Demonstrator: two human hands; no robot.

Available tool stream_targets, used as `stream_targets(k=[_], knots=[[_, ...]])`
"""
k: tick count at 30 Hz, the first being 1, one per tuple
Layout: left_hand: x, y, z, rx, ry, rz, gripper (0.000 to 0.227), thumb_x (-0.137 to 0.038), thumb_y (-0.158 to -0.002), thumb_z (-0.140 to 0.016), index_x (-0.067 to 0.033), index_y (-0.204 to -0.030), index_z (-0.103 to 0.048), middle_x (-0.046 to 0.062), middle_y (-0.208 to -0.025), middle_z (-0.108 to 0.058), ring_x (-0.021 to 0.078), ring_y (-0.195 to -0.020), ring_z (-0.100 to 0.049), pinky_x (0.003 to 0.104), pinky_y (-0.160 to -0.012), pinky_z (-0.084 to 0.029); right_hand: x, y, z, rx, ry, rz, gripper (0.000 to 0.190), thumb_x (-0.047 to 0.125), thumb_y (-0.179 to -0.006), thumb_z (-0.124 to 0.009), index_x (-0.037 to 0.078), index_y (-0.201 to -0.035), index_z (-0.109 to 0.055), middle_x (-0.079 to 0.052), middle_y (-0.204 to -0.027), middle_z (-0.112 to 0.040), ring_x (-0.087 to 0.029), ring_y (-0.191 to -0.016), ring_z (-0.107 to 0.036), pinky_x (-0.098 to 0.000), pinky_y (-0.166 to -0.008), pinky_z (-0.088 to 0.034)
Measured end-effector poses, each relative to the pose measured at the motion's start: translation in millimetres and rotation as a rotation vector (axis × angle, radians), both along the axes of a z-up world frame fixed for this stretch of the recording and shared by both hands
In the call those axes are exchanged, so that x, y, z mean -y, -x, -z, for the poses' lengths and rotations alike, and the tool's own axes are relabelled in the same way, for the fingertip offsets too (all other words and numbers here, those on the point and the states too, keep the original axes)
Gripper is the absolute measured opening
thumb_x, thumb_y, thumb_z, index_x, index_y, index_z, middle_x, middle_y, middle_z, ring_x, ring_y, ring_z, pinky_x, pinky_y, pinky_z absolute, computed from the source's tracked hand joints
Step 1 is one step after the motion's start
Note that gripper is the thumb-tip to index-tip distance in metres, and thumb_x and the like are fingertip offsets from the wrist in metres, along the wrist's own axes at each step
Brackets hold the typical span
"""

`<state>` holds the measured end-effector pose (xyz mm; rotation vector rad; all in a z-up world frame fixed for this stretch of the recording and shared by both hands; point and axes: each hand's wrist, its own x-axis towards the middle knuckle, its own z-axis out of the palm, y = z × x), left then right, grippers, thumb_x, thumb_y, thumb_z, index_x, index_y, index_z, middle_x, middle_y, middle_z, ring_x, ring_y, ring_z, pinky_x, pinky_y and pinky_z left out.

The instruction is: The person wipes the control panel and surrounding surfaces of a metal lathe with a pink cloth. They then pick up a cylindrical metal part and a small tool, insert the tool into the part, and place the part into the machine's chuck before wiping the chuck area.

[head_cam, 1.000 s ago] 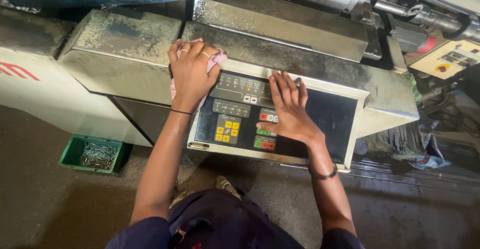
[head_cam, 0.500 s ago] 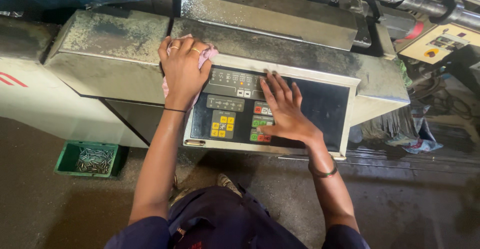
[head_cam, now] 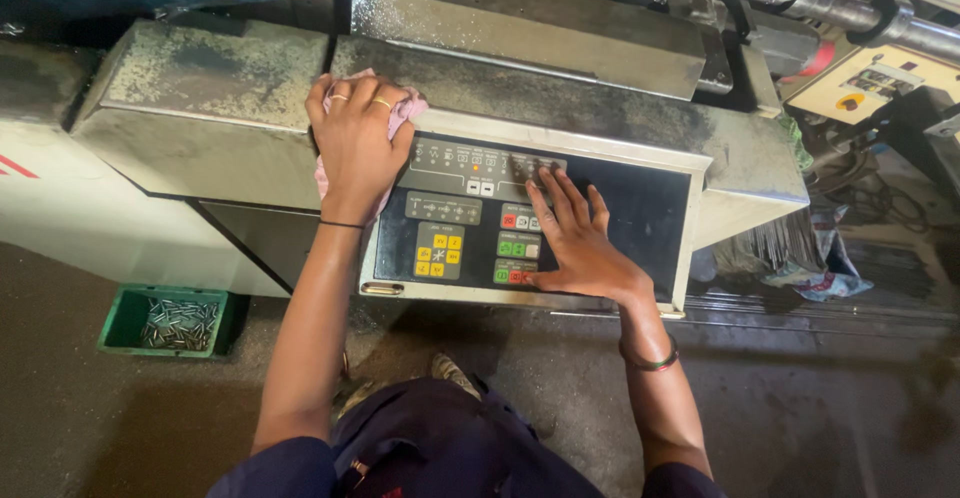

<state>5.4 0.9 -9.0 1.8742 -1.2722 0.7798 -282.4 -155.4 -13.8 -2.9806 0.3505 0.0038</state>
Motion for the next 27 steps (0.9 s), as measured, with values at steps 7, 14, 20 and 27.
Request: stream_targets(k=[7,14,20,27], knots=[[2,-1,1,0.005,0.007,0.002,0.022,-0.02,-0.087,-0.072,-0.0129,-0.107,-0.075,0.008,-0.113,-0.068,0.0301,-0.119,-0.059,0.052,-0.116,-0.027,-6,-5,-7,-0.041,-0.013,0.041,0.132,0.043,-0.062,-0.085,0.011,-0.161,-0.004,-0.021,-0.168,0.0,-0.037,-0.156,0.006,-0.0637,-0.12,0.005],[5,-1,3,0.019,0.017,-0.02,0.021,-0.024,-0.088,-0.074,-0.0126,-0.106,-0.075,0.012,-0.116,-0.069,0.0318,-0.117,-0.059,0.051,-0.116,-0.028,6,1,-27,0.004,-0.024,-0.058,0.111,0.057,-0.08,-0.074,0.01,-0.161,-0.015,-0.021,-0.166,-0.015,-0.037,-0.155,-0.007,-0.0625,-0.119,0.0],[3,-1,5,0.011,0.03,-0.027,0.021,-0.025,-0.088,-0.076,-0.0121,-0.104,-0.074,0.011,-0.114,-0.069,0.0314,-0.115,-0.059,0.052,-0.115,-0.03,2,-22,-33,0.279,0.031,-0.159,0.076,0.053,-0.098,-0.059,0.009,-0.157,-0.039,-0.017,-0.157,-0.044,-0.033,-0.15,-0.034,-0.0578,-0.123,-0.006],[3,1,-1,-0.005,0.061,0.021,0.02,-0.02,-0.084,-0.077,-0.0146,-0.103,-0.074,0.005,-0.103,-0.067,0.0278,-0.116,-0.061,0.052,-0.112,-0.032,-18,-77,-44,0.39,0.039,-0.221,0.054,0.034,-0.097,-0.067,0.02,-0.147,-0.054,-0.003,-0.146,-0.057,-0.025,-0.143,-0.043,-0.0545,-0.121,-0.013]])
